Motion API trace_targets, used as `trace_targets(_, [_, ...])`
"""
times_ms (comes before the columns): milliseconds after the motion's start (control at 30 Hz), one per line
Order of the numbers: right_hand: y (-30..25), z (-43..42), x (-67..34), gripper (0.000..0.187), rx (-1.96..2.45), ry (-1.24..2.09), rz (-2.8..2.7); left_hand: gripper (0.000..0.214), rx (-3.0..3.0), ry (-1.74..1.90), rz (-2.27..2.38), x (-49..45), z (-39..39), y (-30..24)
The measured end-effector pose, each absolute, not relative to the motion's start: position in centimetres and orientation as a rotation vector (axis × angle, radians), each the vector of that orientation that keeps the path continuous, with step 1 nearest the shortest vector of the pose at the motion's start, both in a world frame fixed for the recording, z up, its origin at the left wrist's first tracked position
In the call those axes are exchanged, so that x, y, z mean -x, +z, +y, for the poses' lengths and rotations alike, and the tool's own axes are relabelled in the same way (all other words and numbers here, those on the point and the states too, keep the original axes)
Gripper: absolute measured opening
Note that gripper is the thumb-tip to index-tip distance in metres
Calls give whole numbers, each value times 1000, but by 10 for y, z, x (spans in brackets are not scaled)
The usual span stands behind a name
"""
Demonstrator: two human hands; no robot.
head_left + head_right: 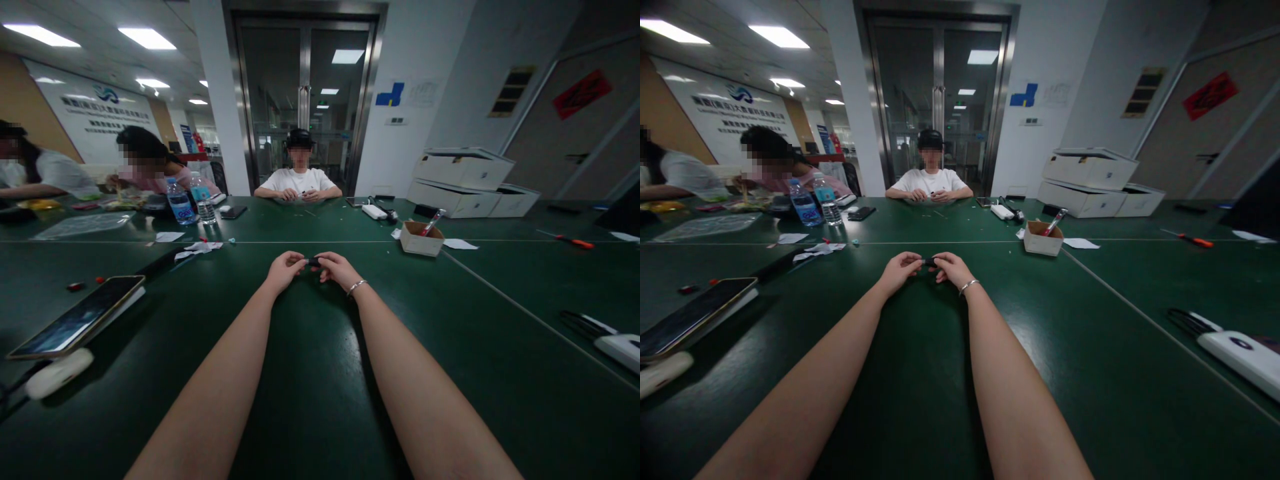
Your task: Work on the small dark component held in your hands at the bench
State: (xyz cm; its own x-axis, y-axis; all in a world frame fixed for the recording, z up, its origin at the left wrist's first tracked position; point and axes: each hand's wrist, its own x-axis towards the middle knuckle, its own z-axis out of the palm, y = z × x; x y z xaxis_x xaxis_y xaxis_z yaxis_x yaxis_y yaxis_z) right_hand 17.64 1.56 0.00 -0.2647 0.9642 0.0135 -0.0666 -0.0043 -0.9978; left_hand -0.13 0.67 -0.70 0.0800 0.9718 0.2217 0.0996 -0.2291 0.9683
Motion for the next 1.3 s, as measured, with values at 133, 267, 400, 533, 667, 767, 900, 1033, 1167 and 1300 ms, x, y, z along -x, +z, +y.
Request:
trace_targets(133, [1,15,-175,9,1037,1427,-1352,30,-1522,1274,1094,1,5,-6])
trace_targets(267, [2,15,-175,7,1041,1433,-1332,29,-1559,1246,1090,2,3,-5])
trace_targets(400, [1,15,-175,6,1049,1435,-1319,28,-1555,1238,1108,3,4,-6])
trace_targets(533, [0,16,-176,8,1030,1448,-1303,27,-1408,1308,1122,5,9,-7])
trace_targets(667, [1,15,-176,9,1026,1441,-1259,27,-1245,1403,1141,7,13,-7])
trace_targets(767, [2,14,-176,10,1020,1448,-1289,27,-1279,1357,1112,5,13,-8])
trace_targets(900, [1,14,-175,11,1017,1452,-1352,27,-1369,1279,1106,3,10,-8])
trace_targets(1033, [0,15,-176,12,1006,1461,-1365,26,-1370,1256,1113,2,7,-5])
trace_targets(1167, [0,15,-176,12,999,1456,-1368,23,-1376,1251,1111,2,7,-4])
trace_targets(1300, [-1,16,-177,13,983,1460,-1388,25,-1391,1243,1118,2,8,-5])
